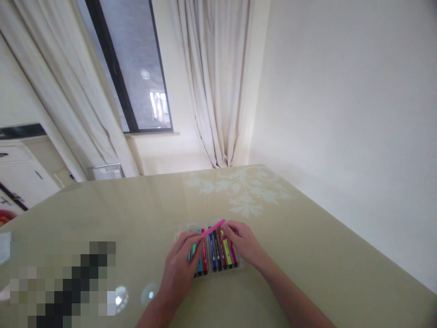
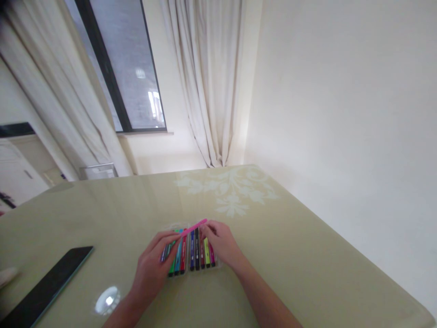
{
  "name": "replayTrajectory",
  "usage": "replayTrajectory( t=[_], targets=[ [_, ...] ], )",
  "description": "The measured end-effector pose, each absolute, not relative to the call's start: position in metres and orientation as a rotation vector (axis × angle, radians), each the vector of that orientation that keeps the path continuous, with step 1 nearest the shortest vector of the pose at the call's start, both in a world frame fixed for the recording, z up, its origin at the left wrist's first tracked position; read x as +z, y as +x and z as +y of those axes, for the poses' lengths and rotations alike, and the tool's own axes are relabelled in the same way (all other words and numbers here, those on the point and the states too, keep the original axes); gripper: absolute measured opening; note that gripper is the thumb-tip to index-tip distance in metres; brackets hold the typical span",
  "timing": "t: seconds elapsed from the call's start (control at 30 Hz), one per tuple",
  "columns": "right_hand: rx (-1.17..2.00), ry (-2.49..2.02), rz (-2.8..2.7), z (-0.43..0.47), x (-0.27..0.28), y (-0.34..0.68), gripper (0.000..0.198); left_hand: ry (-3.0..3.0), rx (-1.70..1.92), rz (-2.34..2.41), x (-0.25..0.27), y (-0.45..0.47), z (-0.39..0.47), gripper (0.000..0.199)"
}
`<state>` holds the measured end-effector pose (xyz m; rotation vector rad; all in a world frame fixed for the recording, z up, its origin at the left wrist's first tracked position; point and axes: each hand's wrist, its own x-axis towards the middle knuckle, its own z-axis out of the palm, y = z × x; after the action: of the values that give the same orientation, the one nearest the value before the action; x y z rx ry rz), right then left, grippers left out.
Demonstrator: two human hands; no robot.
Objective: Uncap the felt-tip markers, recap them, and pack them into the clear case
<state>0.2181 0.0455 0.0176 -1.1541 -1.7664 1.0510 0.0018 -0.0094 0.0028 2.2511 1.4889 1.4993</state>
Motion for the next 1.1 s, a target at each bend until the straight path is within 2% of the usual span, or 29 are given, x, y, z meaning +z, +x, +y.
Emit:
replayTrajectory(
  t=[0.17,0.47,0.67,0.77,0.97,1.1],
  targets=[
    [1.387,-1.009,-1.441,0.046,0.023,0.218,0.047,2.393,1.482,1.313,-0.003,0.026,-0.027,0.016],
    [1.615,-0.935,-1.247,0.038,0.028,0.219,0.048,2.638,1.297,1.111,0.005,0.033,-0.038,0.024],
    [1.471,-1.008,-1.29,0.049,0.028,0.233,0.046,2.748,1.157,1.089,0.005,0.036,-0.038,0.033],
    [1.313,-1.148,-1.444,0.057,0.029,0.25,0.036,2.773,1.0,1.143,0.008,0.041,-0.038,0.037],
    [1.329,-1.342,-1.717,0.059,0.019,0.259,0.027,2.79,0.63,1.127,0.001,0.043,-0.037,0.069],
    [1.082,-1.517,-1.753,0.061,0.005,0.252,0.027,2.777,0.482,1.068,-0.003,0.04,-0.035,0.072]
  ],
)
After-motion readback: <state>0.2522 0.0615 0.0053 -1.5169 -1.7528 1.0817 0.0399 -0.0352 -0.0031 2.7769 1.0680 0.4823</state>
